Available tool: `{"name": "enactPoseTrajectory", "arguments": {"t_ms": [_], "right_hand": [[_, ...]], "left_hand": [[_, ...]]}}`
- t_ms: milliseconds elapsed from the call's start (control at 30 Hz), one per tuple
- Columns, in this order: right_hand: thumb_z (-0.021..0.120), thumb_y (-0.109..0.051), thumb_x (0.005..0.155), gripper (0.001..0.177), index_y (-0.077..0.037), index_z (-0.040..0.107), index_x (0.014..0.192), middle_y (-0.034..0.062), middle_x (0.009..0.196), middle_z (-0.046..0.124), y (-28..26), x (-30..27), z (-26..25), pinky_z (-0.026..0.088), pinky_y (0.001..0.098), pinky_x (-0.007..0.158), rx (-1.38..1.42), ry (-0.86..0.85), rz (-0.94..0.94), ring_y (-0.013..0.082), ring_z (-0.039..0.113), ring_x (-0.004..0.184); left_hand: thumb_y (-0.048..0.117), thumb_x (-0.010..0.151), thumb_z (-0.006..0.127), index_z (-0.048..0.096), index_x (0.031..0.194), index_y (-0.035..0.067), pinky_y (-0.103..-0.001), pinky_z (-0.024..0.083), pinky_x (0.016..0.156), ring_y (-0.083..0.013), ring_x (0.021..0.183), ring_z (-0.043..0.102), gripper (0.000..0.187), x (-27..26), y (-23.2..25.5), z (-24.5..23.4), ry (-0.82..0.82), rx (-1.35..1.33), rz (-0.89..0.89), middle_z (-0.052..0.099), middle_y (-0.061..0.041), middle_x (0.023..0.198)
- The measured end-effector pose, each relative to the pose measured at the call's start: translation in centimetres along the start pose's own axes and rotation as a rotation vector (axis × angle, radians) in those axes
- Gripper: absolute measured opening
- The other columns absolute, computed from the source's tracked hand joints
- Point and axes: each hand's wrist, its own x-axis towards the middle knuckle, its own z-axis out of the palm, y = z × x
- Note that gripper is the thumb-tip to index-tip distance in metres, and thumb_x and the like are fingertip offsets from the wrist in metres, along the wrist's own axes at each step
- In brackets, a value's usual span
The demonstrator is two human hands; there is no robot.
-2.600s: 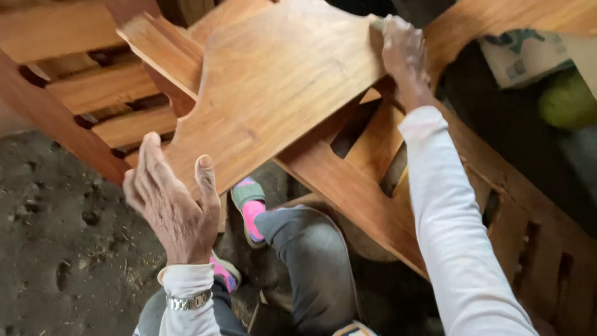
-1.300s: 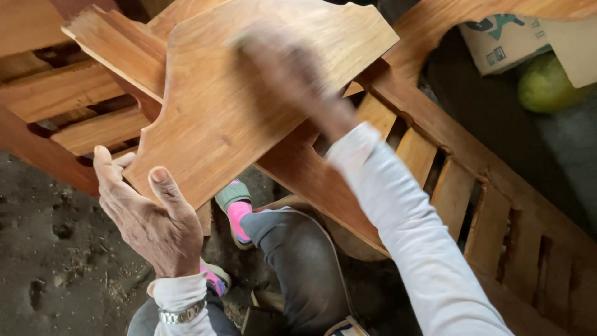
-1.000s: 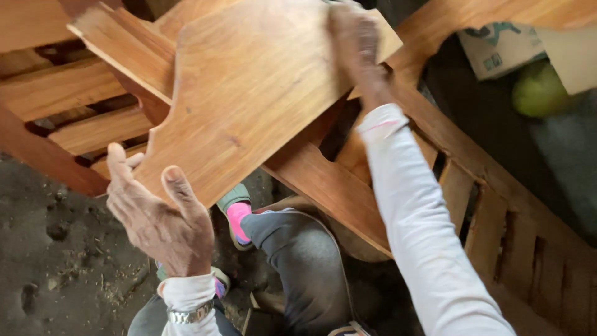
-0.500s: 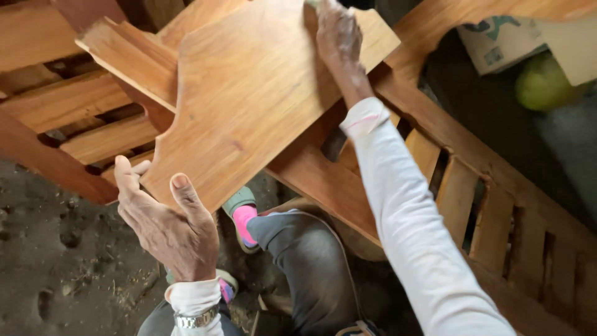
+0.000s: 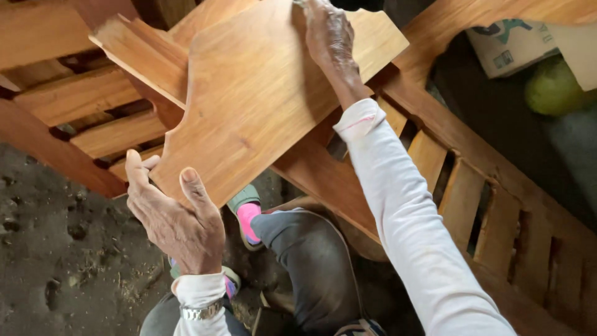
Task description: Sanding a wooden furniture component with sandpaper to smooth the surface
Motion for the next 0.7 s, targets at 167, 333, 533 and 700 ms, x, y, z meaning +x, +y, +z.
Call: {"name": "enactPoseTrajectory", "arguments": {"t_ms": [167, 333, 533, 700], "right_hand": [[0.049, -0.016, 0.104, 0.024, -0.011, 0.069, 0.116, 0.0078, 0.116, 0.070, -9.9, -5.6, -6.0, 0.056, 0.0366, 0.093, 0.250, -0.023, -0.370, 0.0227, 0.066, 0.104], [0.045, -0.028, 0.112, 0.029, -0.021, 0.070, 0.125, -0.0133, 0.079, 0.074, -3.1, -2.3, 0.0, 0.040, 0.0131, 0.037, 0.115, 0.035, -0.418, -0.0015, 0.050, 0.044], [0.061, 0.001, 0.093, 0.016, 0.001, 0.062, 0.109, 0.0056, 0.063, 0.067, -2.0, 0.2, 3.2, 0.049, 0.0278, 0.035, -0.002, 0.177, -0.184, 0.0140, 0.061, 0.045], [0.050, -0.005, 0.099, 0.025, -0.009, 0.064, 0.120, 0.0085, 0.115, 0.073, -16.0, -6.0, -8.1, 0.059, 0.0392, 0.076, 0.277, 0.066, -0.516, 0.0283, 0.073, 0.089]], "left_hand": [[0.030, 0.116, 0.041, 0.028, 0.155, -0.006, -0.052, 0.043, 0.107, -0.0427, 0.122, 0.051, 0.055, -0.1, 0.3, -0.1, 0.002, -0.005, 0.010, 0.053, -0.026, 0.139], [0.029, 0.116, 0.042, 0.023, 0.155, -0.009, -0.052, 0.040, 0.116, -0.0428, 0.131, 0.050, 0.057, -0.1, -0.6, 0.1, -0.013, -0.018, 0.015, 0.051, -0.026, 0.142], [0.031, 0.113, 0.045, 0.029, 0.152, -0.006, -0.048, 0.042, 0.110, -0.0399, 0.125, 0.051, 0.056, 0.2, 0.0, -0.1, 0.007, -0.061, -0.011, 0.051, -0.021, 0.141], [0.026, 0.114, 0.044, 0.029, 0.153, -0.008, -0.049, 0.040, 0.113, -0.0403, 0.127, 0.052, 0.053, 0.2, -0.2, 0.1, 0.029, -0.022, 0.045, 0.054, -0.025, 0.141]]}}
